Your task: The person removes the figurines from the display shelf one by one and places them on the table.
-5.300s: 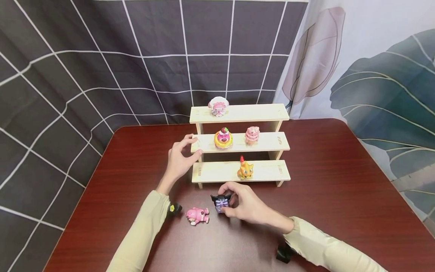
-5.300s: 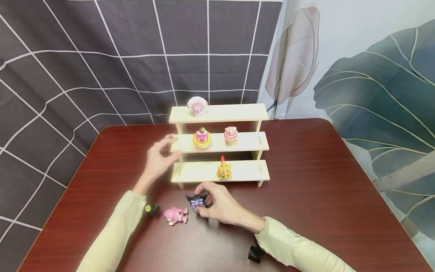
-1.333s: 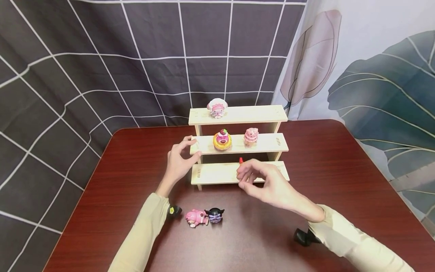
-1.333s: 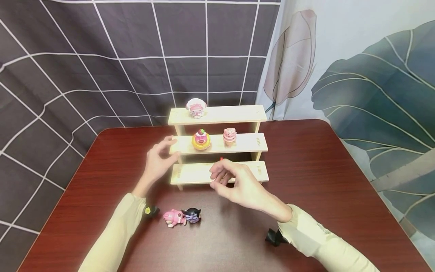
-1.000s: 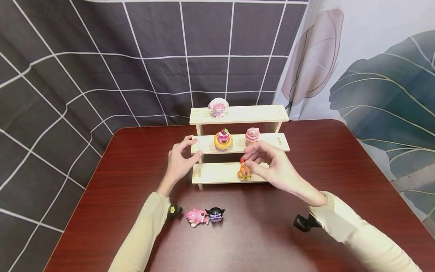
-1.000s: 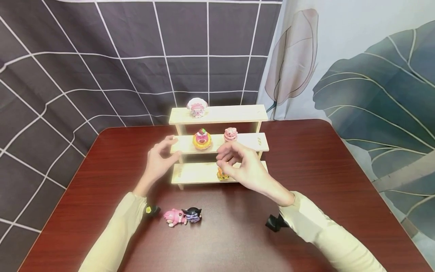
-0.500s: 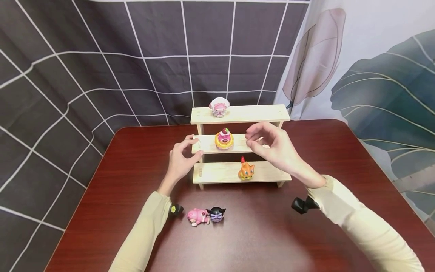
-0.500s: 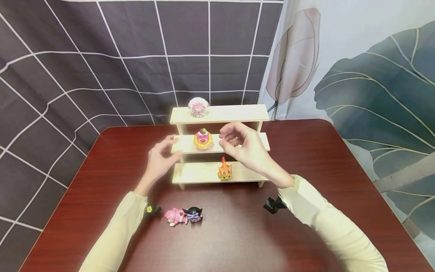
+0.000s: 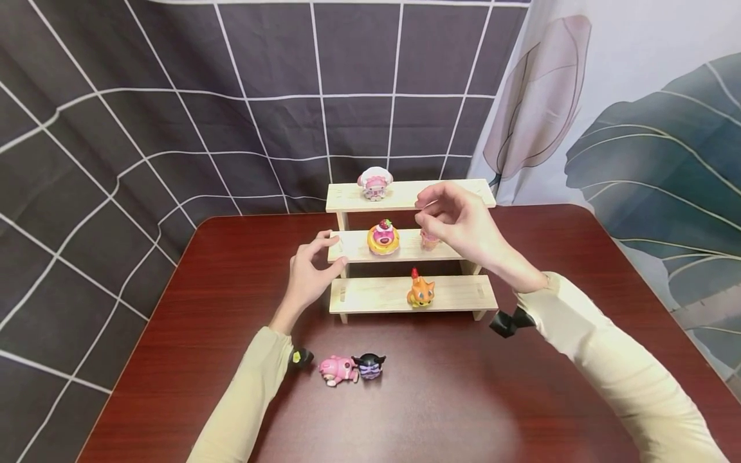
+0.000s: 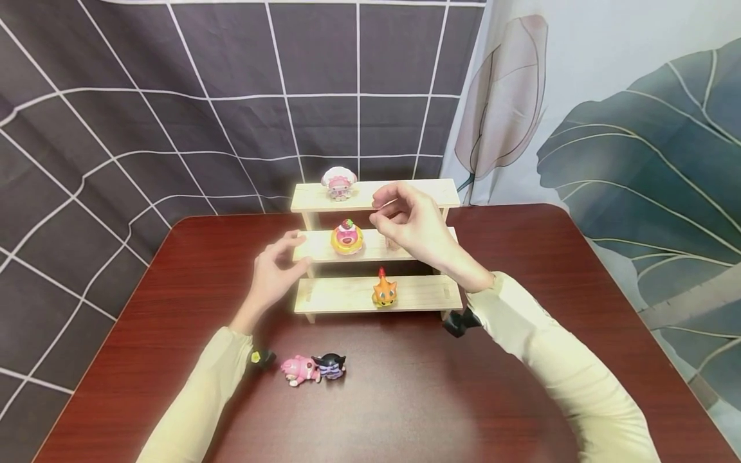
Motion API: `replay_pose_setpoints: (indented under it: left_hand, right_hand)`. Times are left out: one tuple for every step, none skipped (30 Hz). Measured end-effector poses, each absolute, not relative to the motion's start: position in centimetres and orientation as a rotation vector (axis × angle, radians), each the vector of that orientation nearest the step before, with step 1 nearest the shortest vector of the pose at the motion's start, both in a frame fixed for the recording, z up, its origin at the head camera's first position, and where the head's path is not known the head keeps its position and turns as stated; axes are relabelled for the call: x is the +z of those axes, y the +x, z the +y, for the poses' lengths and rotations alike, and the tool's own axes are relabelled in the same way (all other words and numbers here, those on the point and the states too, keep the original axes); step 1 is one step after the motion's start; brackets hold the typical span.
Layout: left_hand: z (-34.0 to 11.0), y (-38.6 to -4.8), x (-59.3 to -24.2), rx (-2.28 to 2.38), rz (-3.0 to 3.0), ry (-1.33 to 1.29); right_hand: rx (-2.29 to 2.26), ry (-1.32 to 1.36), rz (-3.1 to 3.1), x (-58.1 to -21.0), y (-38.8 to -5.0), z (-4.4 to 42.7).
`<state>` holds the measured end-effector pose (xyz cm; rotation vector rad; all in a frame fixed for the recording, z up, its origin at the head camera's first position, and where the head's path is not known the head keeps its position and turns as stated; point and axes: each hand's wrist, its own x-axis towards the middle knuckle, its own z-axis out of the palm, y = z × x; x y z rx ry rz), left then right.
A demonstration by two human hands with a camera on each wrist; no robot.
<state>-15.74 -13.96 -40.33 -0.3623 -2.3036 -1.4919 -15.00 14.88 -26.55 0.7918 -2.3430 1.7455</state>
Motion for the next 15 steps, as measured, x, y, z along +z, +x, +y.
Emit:
replay_pose_setpoints:
  left_hand:
    - [-14.0,-15.7,-40.3,-1.495,-2.304,-0.361]
    - [-13.9,-15.7,-40.3,-1.499,-2.303,-0.361]
    - [-13.9,-15.7,-40.3,-1.502,-2.301,-0.361]
    - [-13.9,-15.7,-40.3,-1.503,-2.299,-0.361]
    - [-13.9,-15.7,-40.3,-1.503,-2.296,-0.363]
    - [-13.9,-15.8,-40.3,-1.503,-2.293,-0.364]
    - [-13.9,-15.8,-40.3,-1.501,-2.292,-0.365]
    - [-13.9,-15.8,-40.3,-1.499,-2.29,-0.367]
    - [-13.9,-15.8,-40.3,-1.497,-2.289,-0.368]
    - [-13.9,-15.8,-40.3,-1.495,-2.29,-0.368]
    - [-13.9,-15.8,-40.3,-1.495,-2.292,-0.368]
    - [-13.9,-15.8,-40.3,-1.495,-2.294,-0.365]
    - [-13.9,-15.8,-40.3,-1.494,-2.297,-0.364]
    - [-13.9,-15.7,-40.3,-1.496,-2.298,-0.364]
    - [-13.9,-15.7,-40.3,-1.497,-2.298,-0.364]
  right_hand:
    - [1.727,0.786,-2.352,-26.5,-15.2,14.9]
    - [1.709,0.78,-2.359,-26.4,-15.4,14.8]
    - [1.693,0.777,-2.361,-26.2,-15.6,14.8]
    - [1.684,0.773,-2.362,-26.2,-15.8,14.8]
    - [1.677,0.771,-2.36,-26.1,-16.0,14.7]
    - [1.665,0.769,-2.36,-26.0,-16.2,14.7]
    - [1.664,0.763,-2.359,-25.9,-16.3,14.6]
    - [1.664,0.759,-2.359,-25.8,-16.5,14.6]
    - [1.662,0.753,-2.363,-25.7,-16.7,14.6]
    - [1.658,0.745,-2.372,-25.6,-16.8,14.5]
    - [1.65,0.741,-2.382,-25.5,-17.0,14.5]
    - [1.643,0.738,-2.391,-25.4,-17.1,14.4]
    - [1.638,0.734,-2.399,-25.3,-17.3,14.3]
    - [1.629,0.734,-2.407,-25.2,-17.5,14.2]
    - [1.617,0.734,-2.418,-25.1,-17.7,14.2]
